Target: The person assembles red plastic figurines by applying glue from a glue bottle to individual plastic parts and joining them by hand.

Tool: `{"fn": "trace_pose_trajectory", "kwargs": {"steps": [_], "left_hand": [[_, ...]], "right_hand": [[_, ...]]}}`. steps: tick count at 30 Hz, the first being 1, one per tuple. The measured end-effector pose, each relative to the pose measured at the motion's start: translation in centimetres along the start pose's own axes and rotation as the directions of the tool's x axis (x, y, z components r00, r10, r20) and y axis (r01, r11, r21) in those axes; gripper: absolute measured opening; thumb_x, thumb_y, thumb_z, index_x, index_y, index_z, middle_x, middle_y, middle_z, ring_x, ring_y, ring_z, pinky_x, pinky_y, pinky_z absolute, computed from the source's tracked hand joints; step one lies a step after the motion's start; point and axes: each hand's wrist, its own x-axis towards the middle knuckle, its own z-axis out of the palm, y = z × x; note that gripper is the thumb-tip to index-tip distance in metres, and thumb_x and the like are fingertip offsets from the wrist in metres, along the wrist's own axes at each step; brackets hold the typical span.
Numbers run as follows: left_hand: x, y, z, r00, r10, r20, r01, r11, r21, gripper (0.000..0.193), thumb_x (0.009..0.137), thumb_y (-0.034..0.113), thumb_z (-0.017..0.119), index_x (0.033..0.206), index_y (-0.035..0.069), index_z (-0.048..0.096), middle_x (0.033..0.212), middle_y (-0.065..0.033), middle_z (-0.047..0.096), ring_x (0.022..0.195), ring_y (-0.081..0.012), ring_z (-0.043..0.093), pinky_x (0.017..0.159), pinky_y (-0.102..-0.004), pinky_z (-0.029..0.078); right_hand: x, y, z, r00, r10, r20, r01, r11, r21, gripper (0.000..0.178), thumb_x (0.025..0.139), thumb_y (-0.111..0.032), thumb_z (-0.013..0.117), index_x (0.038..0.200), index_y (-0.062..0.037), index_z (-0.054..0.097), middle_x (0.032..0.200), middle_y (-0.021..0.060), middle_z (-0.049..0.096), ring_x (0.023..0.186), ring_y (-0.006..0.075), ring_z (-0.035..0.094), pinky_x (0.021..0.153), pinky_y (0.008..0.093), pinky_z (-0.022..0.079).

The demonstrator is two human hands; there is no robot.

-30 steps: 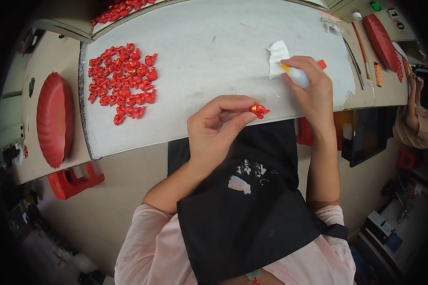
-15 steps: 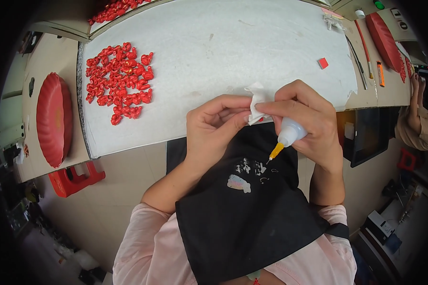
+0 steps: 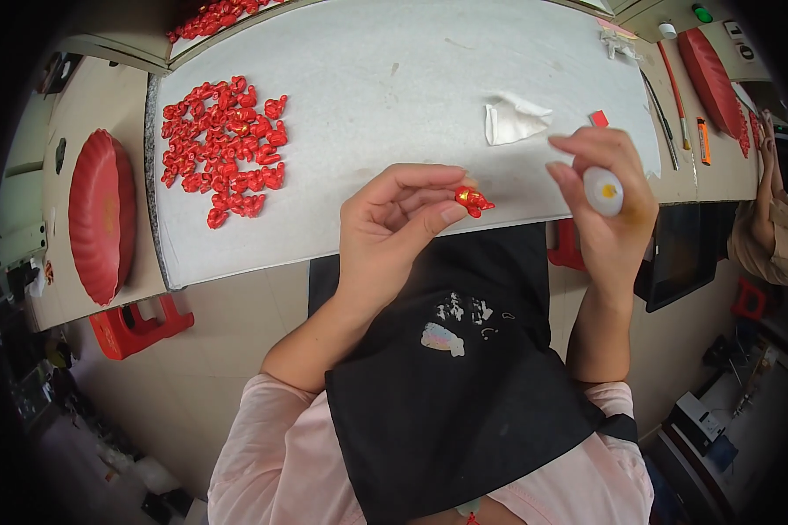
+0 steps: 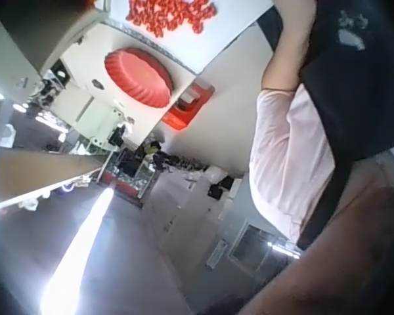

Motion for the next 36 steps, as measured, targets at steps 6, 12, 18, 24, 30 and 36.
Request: {"fn": "trace_pose_trajectory", "kwargs": {"steps": [6,12,18,24,30,36], "left_hand": [[-0.2,-0.2,0.0,0.994,0.095,0.056,-0.093,0.995,-0.048,0.020,0.077,-0.009,0.053,0.097,-0.006,0.054,0.095,-0.0137,0.058,0.090,-0.0166,0.057,0.079,-0.0256,0.047],[-0.5,-0.4,0.0,0.976,0.212,0.047,-0.216,0.968,0.128,0.018,0.076,-0.011,0.054,0.093,-0.006,0.056,0.096,-0.0131,0.058,0.087,-0.0170,0.057,0.077,-0.0252,0.047],[-0.6,-0.4,-0.1,0.960,0.276,0.043,-0.279,0.931,0.237,0.018,0.073,-0.011,0.056,0.089,-0.004,0.059,0.093,-0.0131,0.059,0.085,-0.0177,0.058,0.074,-0.0250,0.047],[-0.6,-0.4,-0.4,0.957,0.285,0.059,-0.290,0.915,0.280,0.019,0.073,-0.009,0.057,0.091,-0.003,0.059,0.091,-0.0128,0.060,0.084,-0.0174,0.059,0.073,-0.0246,0.048],[-0.3,0.5,-0.2,0.997,-0.061,0.045,0.065,0.994,-0.089,0.023,0.079,0.002,0.055,0.101,-0.003,0.052,0.092,-0.0148,0.059,0.084,-0.0191,0.059,0.076,-0.0285,0.049],[-0.1,0.2,-1.1,0.942,-0.266,0.202,0.331,0.834,-0.443,0.024,0.085,0.011,0.049,0.106,-0.001,0.049,0.094,-0.0150,0.058,0.083,-0.0214,0.060,0.076,-0.0304,0.050]], "right_hand": [[-2.1,-1.5,2.4,0.987,0.118,0.112,-0.144,0.951,0.273,0.017,0.063,0.002,0.066,0.079,-0.0016,0.060,0.075,0.0066,0.057,0.067,0.0140,0.055,0.059,0.0224,0.042],[-2.5,-1.9,3.1,0.985,0.149,0.091,-0.168,0.951,0.261,0.018,0.060,0.004,0.063,0.076,-0.0015,0.057,0.071,0.0062,0.056,0.064,0.0163,0.056,0.057,0.0238,0.042],[-2.7,-2.2,3.2,0.985,0.152,0.084,-0.170,0.948,0.268,0.019,0.058,0.005,0.063,0.075,-0.0018,0.057,0.071,0.0063,0.056,0.064,0.0168,0.056,0.057,0.0239,0.042],[-2.7,-2.3,3.3,0.985,0.146,0.090,-0.166,0.942,0.293,0.019,0.058,0.005,0.063,0.075,-0.0014,0.057,0.071,0.0069,0.056,0.064,0.0174,0.056,0.058,0.0239,0.042],[-2.1,-2.1,2.1,0.974,0.204,0.097,-0.226,0.885,0.407,0.012,0.069,0.004,0.063,0.080,0.0004,0.059,0.073,0.0034,0.055,0.068,0.0082,0.053,0.061,0.0194,0.041],[-2.4,-1.6,2.3,0.975,0.196,0.107,-0.223,0.873,0.433,0.013,0.069,0.006,0.062,0.080,0.0004,0.059,0.075,0.0042,0.056,0.069,0.0088,0.053,0.061,0.0192,0.041]]}}
